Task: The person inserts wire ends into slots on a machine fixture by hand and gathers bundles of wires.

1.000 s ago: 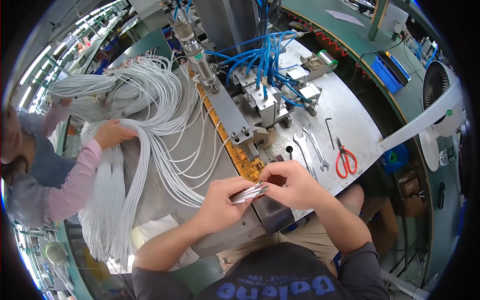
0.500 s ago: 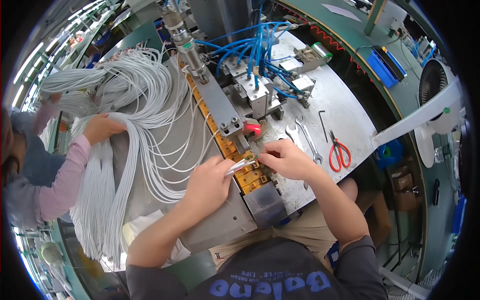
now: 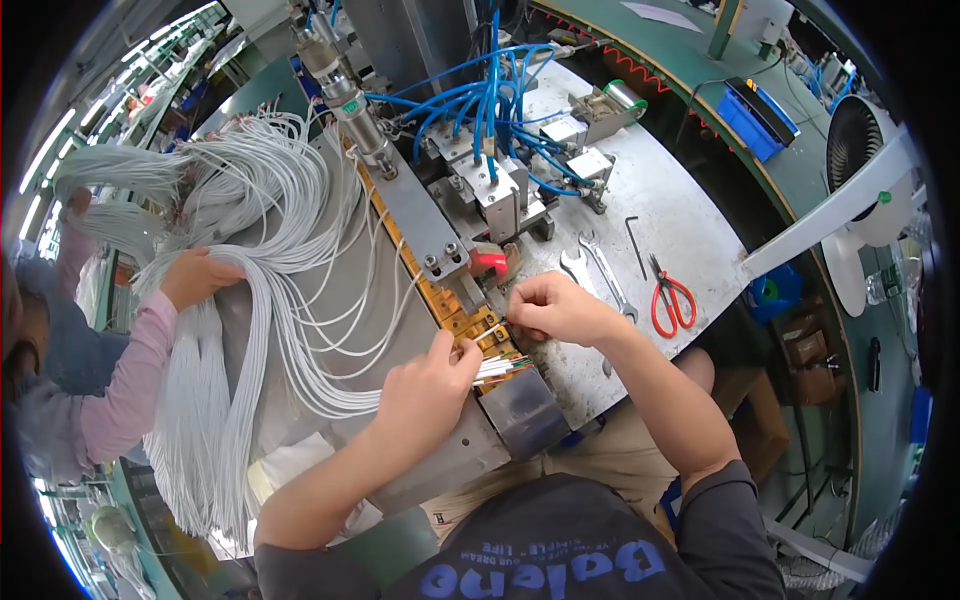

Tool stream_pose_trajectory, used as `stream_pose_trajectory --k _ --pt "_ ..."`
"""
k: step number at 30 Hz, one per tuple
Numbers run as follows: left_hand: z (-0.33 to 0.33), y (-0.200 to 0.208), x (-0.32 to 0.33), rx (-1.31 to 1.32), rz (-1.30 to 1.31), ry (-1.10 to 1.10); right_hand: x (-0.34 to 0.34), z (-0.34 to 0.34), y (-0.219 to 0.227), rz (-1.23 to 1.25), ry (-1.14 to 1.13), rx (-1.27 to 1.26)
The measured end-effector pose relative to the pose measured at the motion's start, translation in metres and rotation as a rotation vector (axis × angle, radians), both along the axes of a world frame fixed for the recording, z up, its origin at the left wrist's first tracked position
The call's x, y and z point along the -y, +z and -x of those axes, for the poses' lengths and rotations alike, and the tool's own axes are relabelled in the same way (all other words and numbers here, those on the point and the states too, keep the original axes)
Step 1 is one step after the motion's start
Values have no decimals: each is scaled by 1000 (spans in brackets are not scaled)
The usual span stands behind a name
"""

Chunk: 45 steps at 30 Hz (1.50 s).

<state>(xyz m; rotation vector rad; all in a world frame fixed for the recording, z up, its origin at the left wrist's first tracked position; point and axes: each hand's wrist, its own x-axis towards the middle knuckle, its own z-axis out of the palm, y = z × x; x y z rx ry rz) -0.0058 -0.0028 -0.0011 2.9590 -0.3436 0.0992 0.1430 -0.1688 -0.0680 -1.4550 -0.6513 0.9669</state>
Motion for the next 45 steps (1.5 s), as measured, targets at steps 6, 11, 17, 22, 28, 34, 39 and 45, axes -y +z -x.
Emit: stream_pose_trajectory --k 6,11,17,22,28,34,39,45 --pt "-4 -5 -11 202 491 67 15 -10 22 38 -310 -78" --pt "-7 17 -21 -304 842 174 15 36 77 -208 -191 349" --pt "-3 13 -19 -284 947 103 -30 72 77 -276 -113 838" --pt "-10 21 -20 -355 1000 160 -12 61 71 -339 -285 511" --pt "-9 38 -18 -457 1009 243 -4 70 63 -115 -125 630" --pt "2 43 -21 -696 721 -151 2 52 53 -97 -213 620" --pt "1 28 -11 -487 830 116 5 43 63 52 -249 34" --pt "-6 24 -10 -193 857 122 6 52 75 -93 -49 14"
